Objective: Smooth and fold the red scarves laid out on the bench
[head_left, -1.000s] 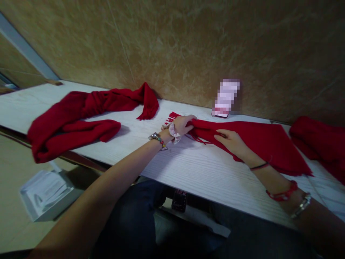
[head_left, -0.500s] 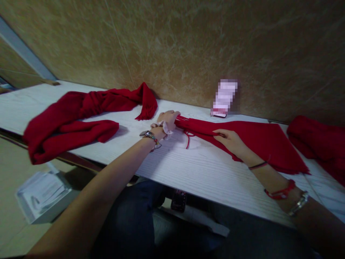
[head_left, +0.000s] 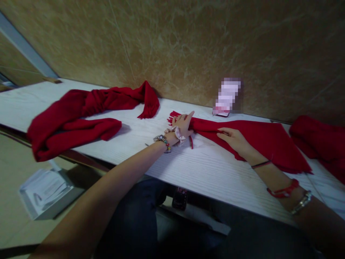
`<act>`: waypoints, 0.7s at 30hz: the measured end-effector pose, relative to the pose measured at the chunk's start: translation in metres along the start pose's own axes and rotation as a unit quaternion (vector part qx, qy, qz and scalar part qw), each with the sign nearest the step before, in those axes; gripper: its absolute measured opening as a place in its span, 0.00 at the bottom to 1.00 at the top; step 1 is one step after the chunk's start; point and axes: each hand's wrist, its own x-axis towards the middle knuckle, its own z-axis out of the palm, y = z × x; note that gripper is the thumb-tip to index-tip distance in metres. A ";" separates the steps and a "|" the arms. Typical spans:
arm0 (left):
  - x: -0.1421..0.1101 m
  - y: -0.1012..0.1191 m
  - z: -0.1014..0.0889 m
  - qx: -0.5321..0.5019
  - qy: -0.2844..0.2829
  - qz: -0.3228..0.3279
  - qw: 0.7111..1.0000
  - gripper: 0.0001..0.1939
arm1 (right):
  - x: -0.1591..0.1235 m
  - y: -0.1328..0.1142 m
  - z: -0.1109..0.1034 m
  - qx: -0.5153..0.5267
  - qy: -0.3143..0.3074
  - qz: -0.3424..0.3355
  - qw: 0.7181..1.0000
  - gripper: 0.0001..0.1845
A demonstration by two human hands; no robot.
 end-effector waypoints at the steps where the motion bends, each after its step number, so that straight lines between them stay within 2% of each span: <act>1: 0.002 0.000 0.000 -0.008 -0.006 -0.018 1.000 0.41 | 0.000 0.000 0.000 -0.006 -0.001 -0.003 1.000 0.10; 3: 0.004 -0.003 -0.001 -0.034 -0.023 -0.028 0.999 0.40 | -0.001 -0.001 0.000 -0.017 -0.004 -0.009 1.000 0.10; 7: 0.002 -0.004 -0.004 -0.056 -0.033 -0.006 0.998 0.38 | -0.002 -0.004 -0.001 -0.038 -0.015 -0.018 0.999 0.10; 15: 0.008 -0.003 0.005 -0.031 0.006 -0.104 0.994 0.31 | -0.002 -0.005 -0.003 -0.048 -0.028 0.000 0.998 0.09; 21: 0.005 0.003 0.006 -0.046 0.021 -0.024 0.998 0.30 | -0.003 -0.008 -0.003 -0.071 -0.023 -0.015 0.997 0.09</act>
